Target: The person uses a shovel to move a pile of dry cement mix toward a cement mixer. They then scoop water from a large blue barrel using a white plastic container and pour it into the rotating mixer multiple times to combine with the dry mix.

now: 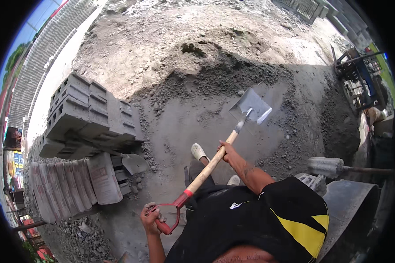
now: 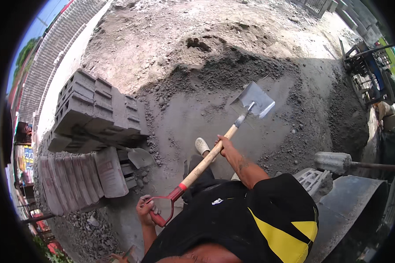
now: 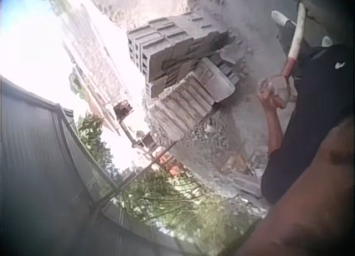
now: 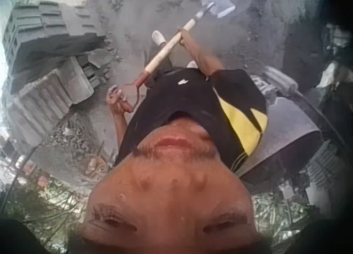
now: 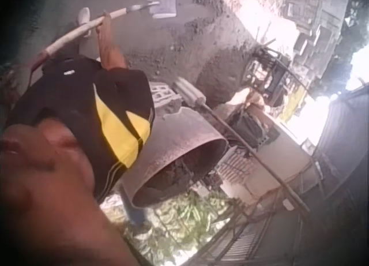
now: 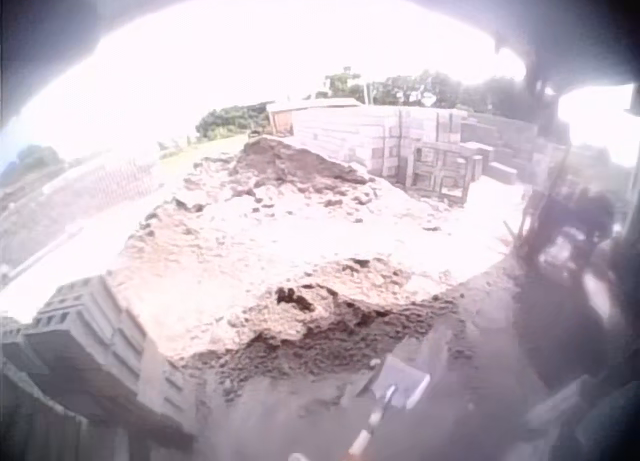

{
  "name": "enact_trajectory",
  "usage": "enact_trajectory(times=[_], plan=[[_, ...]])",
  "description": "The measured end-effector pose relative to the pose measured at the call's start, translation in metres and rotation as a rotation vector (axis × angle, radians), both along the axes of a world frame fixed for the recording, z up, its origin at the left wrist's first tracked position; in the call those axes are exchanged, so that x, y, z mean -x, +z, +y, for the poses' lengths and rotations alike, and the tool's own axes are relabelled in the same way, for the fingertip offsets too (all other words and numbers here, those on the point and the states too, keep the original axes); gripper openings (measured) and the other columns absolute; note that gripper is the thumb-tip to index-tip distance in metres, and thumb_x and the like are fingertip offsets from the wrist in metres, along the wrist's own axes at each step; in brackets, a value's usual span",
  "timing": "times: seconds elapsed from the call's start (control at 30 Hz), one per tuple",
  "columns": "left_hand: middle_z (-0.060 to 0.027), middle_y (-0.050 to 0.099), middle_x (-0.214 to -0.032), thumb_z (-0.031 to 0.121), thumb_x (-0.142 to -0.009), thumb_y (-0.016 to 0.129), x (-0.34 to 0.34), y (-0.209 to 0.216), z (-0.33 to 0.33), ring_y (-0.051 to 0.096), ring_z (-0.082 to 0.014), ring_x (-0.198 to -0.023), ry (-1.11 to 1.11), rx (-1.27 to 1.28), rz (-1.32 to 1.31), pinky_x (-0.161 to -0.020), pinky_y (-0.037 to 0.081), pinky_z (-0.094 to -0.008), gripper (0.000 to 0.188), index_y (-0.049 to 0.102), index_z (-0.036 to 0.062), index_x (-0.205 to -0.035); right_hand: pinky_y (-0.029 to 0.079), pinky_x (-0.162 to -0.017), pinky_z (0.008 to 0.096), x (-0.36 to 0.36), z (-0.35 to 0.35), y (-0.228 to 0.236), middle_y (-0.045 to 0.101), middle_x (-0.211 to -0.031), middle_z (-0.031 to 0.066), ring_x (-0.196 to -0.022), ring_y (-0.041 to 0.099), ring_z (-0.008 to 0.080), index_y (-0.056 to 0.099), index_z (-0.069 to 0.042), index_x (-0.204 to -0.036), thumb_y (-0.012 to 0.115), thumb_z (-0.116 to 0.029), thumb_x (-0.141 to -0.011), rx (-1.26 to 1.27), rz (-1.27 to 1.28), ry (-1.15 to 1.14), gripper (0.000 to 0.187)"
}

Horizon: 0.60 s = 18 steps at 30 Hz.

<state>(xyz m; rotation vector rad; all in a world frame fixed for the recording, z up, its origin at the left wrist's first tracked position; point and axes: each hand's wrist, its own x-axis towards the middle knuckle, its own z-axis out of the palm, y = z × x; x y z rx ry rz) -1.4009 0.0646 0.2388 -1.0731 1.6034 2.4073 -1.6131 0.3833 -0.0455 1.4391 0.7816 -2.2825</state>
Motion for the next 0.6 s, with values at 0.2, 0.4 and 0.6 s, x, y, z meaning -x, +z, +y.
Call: enact_trajectory(times=[0.2, 0.4, 0.6], plan=[[-0.0041, 0.047, -0.059, 0.001, -0.078, 0.06, 0.059, -0.007, 0.003, 0.046, -0.0148, -0.042, 0.355, 0.028, -0.088, -0.041, 0.043, -0.0316, 0.022, 0.051, 0.0063, -0.097, 0.052, -0.049, 0.0319, 0.113, -0.121, -0.059, 0.053, -0.067, 0.0074, -0.054, 0.055, 0.0196, 0.053, -0.002, -0.086, 0.061, -0.009, -0.085, 0.022, -0.033, 0.279, 0.011], [-0.0032, 0.046, -0.062, 0.001, -0.079, 0.06, 0.252, -0.023, 0.017, 0.046, -0.0145, -0.048, 0.483, -0.22, -0.082, -0.045, 0.043, -0.0321, 0.022, 0.049, 0.0065, -0.098, 0.053, -0.056, 0.0317, 0.242, -0.134, -0.003, 0.056, -0.072, 0.006, -0.062, 0.058, 0.0201, 0.051, -0.004, -0.09, 0.066, -0.024, -0.087, -0.126, 0.022, 0.394, 0.025], [-0.0075, 0.053, -0.071, 0.001, -0.078, 0.06, 0.523, -0.201, 0.12, 0.053, -0.0162, -0.056, 0.422, -0.152, 0.078, -0.05, 0.047, -0.0295, 0.02, 0.05, 0.0033, -0.095, 0.043, -0.085, 0.0446, 0.337, -0.108, 0.062, 0.056, -0.097, 0.0134, -0.091, 0.056, 0.0267, 0.05, -0.007, -0.099, 0.052, -0.05, -0.092, -0.914, 0.511, 1.156, 0.044]])
